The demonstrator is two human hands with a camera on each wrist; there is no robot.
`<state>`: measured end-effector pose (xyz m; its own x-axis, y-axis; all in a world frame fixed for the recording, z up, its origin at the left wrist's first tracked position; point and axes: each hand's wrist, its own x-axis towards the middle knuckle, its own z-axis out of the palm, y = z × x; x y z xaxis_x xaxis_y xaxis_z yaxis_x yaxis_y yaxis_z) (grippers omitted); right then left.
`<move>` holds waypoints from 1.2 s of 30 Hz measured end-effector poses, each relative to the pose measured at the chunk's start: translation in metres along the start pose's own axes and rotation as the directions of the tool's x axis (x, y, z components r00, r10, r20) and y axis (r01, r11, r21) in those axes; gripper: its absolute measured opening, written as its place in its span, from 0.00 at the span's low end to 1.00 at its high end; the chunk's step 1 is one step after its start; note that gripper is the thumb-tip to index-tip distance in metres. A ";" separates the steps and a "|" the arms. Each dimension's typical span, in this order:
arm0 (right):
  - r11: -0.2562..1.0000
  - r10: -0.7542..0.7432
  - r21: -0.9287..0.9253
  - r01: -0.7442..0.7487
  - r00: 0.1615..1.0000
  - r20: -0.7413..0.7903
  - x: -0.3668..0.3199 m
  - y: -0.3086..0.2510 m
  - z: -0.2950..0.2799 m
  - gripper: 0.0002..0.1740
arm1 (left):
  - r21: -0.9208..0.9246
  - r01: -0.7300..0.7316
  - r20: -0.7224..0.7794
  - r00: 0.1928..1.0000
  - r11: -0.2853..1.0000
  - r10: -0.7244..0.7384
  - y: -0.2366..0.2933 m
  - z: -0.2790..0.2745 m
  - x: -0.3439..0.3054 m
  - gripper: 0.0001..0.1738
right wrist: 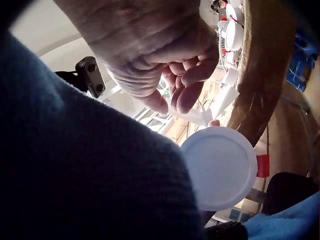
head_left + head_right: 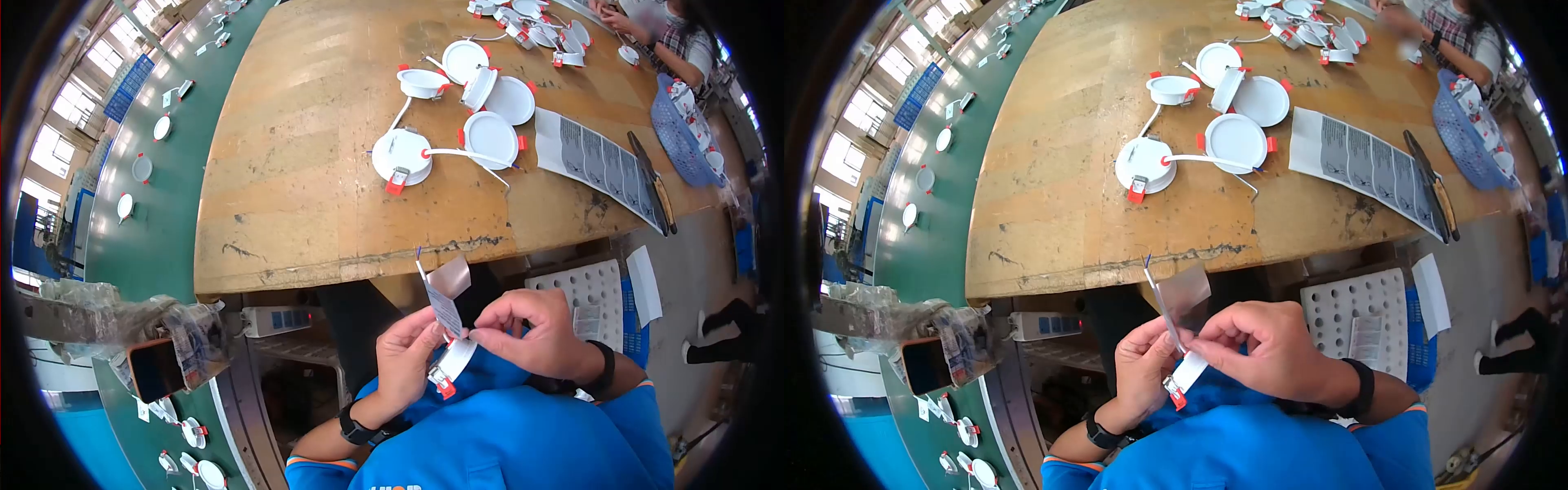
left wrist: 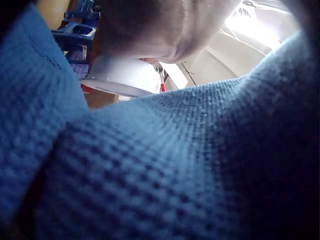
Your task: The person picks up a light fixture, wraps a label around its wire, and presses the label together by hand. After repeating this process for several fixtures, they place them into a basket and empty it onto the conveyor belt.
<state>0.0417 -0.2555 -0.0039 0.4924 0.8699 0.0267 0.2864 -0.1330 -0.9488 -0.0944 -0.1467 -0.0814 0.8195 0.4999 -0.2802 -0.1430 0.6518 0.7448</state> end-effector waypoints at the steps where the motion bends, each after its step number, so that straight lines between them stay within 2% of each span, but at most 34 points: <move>1: 0.998 0.037 0.054 -0.037 0.999 0.000 0.000 0.003 0.001 0.09 | -0.007 0.006 0.005 1.000 1.000 -0.006 -0.001 -0.001 -0.001 0.13; 2: 0.991 0.074 0.109 -0.074 0.997 0.001 0.000 0.005 0.001 0.09 | -0.014 0.012 0.009 1.000 1.000 -0.012 -0.001 -0.002 -0.002 0.13; 5: 0.992 0.040 0.116 -0.047 0.997 0.064 0.000 0.009 0.000 0.10 | -0.062 0.081 0.026 0.996 0.995 -0.080 -0.002 -0.005 -0.003 0.15; 9: 0.992 0.058 0.109 -0.064 0.997 0.059 -0.003 0.015 0.007 0.10 | -0.050 0.101 -0.035 0.994 0.994 -0.103 -0.011 -0.008 -0.008 0.12; 11: 0.987 0.087 0.129 -0.098 0.992 0.086 -0.004 0.015 0.007 0.10 | -0.070 0.104 -0.028 0.994 0.992 -0.106 -0.015 -0.011 -0.010 0.12; 17: 0.993 0.082 0.085 -0.085 0.996 0.045 -0.006 0.021 0.017 0.09 | -0.106 0.077 -0.058 0.995 0.991 -0.083 -0.022 -0.016 -0.013 0.12; 23: 0.980 0.059 0.184 -0.076 0.994 0.094 -0.006 0.020 0.017 0.08 | -0.133 0.078 -0.004 0.997 0.988 -0.079 -0.017 -0.014 -0.014 0.12; 26: 0.988 0.047 0.144 -0.051 0.998 0.030 -0.006 0.023 0.021 0.08 | -0.121 0.061 -0.057 0.996 0.991 -0.068 -0.021 -0.014 -0.015 0.12; 29: 0.976 0.119 0.180 -0.125 0.992 0.043 -0.011 0.029 0.024 0.08 | -0.148 0.064 -0.034 0.997 0.987 -0.070 -0.020 -0.015 -0.016 0.12; 32: 0.910 0.200 0.354 -0.215 0.977 0.077 -0.012 0.031 0.026 0.08 | -0.208 0.017 0.009 1.000 0.978 -0.015 -0.021 -0.017 -0.017 0.14; 36: 0.863 0.253 0.421 -0.280 0.960 0.120 -0.010 0.033 0.024 0.08 | -0.250 0.017 0.065 0.998 0.968 -0.001 -0.020 -0.020 -0.016 0.14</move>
<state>0.0265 -0.2577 -0.0435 0.4464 0.8585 -0.2523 -0.2370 -0.1584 -0.9585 -0.1163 -0.1566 -0.1044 0.8540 0.4612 -0.2407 -0.2630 0.7819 0.5652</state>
